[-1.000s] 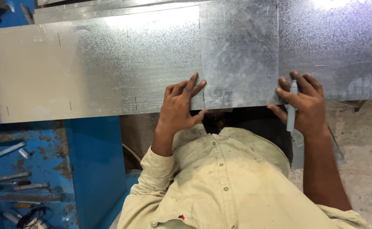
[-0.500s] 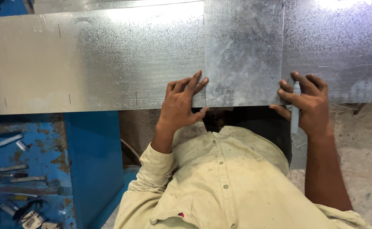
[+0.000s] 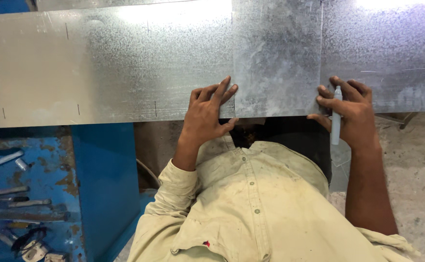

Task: The person uses a white marker to draw vertical lines on a large, flat metal sheet. They repeatedly reposition the sheet to align with existing marks and continue drawing lines across its surface.

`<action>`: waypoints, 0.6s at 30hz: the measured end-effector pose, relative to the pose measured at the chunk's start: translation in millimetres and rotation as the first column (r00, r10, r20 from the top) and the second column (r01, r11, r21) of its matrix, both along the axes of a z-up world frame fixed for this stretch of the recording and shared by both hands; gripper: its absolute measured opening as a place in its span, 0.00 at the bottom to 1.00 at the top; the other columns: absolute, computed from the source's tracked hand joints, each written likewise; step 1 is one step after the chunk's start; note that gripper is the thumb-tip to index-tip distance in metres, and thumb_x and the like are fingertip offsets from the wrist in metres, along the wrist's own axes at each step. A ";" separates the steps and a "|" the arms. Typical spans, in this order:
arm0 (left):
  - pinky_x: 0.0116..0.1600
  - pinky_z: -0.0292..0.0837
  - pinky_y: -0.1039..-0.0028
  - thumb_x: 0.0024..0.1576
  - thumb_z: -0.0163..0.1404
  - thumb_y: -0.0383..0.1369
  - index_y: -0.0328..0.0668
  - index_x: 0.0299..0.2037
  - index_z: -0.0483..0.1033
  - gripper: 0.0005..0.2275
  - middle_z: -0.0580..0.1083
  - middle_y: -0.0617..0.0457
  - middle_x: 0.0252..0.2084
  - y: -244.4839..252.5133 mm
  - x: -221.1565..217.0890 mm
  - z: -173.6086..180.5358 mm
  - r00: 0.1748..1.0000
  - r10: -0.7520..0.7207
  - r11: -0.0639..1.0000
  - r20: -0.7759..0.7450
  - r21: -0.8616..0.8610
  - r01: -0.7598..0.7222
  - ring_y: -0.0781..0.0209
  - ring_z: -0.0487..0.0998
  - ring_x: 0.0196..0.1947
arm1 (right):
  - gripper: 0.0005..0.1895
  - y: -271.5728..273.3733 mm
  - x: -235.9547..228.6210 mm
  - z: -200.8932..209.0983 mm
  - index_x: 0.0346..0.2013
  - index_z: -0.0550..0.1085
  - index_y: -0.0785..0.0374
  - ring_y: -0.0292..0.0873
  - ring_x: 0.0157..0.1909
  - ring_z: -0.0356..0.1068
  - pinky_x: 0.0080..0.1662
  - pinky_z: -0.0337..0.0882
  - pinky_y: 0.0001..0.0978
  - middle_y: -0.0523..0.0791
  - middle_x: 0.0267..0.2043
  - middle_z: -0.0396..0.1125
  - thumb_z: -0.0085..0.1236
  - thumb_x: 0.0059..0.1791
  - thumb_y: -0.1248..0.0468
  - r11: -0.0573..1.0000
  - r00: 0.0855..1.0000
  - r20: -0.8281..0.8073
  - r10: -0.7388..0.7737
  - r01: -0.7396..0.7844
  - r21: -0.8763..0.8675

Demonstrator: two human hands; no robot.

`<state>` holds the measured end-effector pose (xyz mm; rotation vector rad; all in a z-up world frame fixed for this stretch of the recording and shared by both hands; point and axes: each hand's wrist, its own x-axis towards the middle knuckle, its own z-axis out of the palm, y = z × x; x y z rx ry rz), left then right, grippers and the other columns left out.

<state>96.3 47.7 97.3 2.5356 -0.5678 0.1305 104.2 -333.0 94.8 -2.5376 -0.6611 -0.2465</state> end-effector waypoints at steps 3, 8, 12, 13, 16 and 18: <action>0.69 0.58 0.62 0.50 0.63 0.45 0.42 0.76 0.51 0.45 0.76 0.62 0.62 -0.1 0.5 3.4 1.000 -0.002 1.000 0.005 -0.009 0.002 0.56 0.69 0.64 | 0.23 1.9 0.3 4.0 0.46 0.80 0.60 0.48 0.72 0.68 0.71 0.58 0.45 0.42 0.56 0.76 0.75 0.42 0.52 1.000 1.000 -0.002 -0.006 0.006 -0.002; 0.68 0.57 0.60 0.48 0.63 0.46 0.40 0.75 0.53 0.45 0.76 0.57 0.62 0.7 0.6 9.1 1.000 -0.027 1.000 0.007 0.007 0.027 0.53 0.70 0.63 | 0.29 0.7 4.6 15.4 0.46 0.79 0.61 0.49 0.72 0.65 0.72 0.56 0.48 0.44 0.57 0.74 0.75 0.35 0.51 0.999 0.998 -0.061 0.034 -0.033 0.017; 0.68 0.57 0.60 0.49 0.62 0.46 0.37 0.75 0.54 0.45 0.76 0.55 0.62 2.1 2.0 6.9 0.999 -0.035 0.999 0.033 -0.027 0.036 0.52 0.69 0.62 | 0.27 -0.8 5.3 15.9 0.46 0.79 0.61 0.48 0.72 0.64 0.72 0.55 0.47 0.44 0.57 0.75 0.76 0.37 0.53 1.000 0.995 -0.101 0.024 -0.023 0.010; 0.68 0.57 0.60 0.49 0.62 0.46 0.35 0.75 0.54 0.45 0.76 0.55 0.63 -0.7 2.5 5.7 0.999 -0.030 0.998 0.043 -0.048 0.033 0.52 0.69 0.62 | 0.26 -1.4 3.4 15.4 0.46 0.80 0.60 0.48 0.72 0.64 0.72 0.55 0.47 0.44 0.58 0.75 0.76 0.38 0.54 1.000 0.994 -0.113 0.010 -0.008 0.015; 0.67 0.58 0.62 0.48 0.62 0.47 0.39 0.74 0.58 0.44 0.77 0.57 0.62 -2.1 0.9 5.7 1.000 -0.008 0.999 0.027 0.032 0.007 0.53 0.70 0.60 | 0.25 -2.8 4.9 16.8 0.47 0.80 0.59 0.48 0.72 0.63 0.72 0.56 0.47 0.46 0.58 0.73 0.75 0.38 0.55 1.000 0.994 -0.109 0.007 -0.005 0.015; 0.67 0.57 0.61 0.49 0.62 0.46 0.35 0.74 0.57 0.44 0.77 0.56 0.62 -2.1 2.7 3.7 0.999 -0.021 1.000 0.031 0.001 0.021 0.53 0.70 0.61 | 0.24 -1.7 6.2 14.6 0.46 0.80 0.59 0.48 0.72 0.63 0.72 0.56 0.47 0.46 0.58 0.73 0.75 0.38 0.56 1.000 0.994 -0.106 0.015 -0.014 0.013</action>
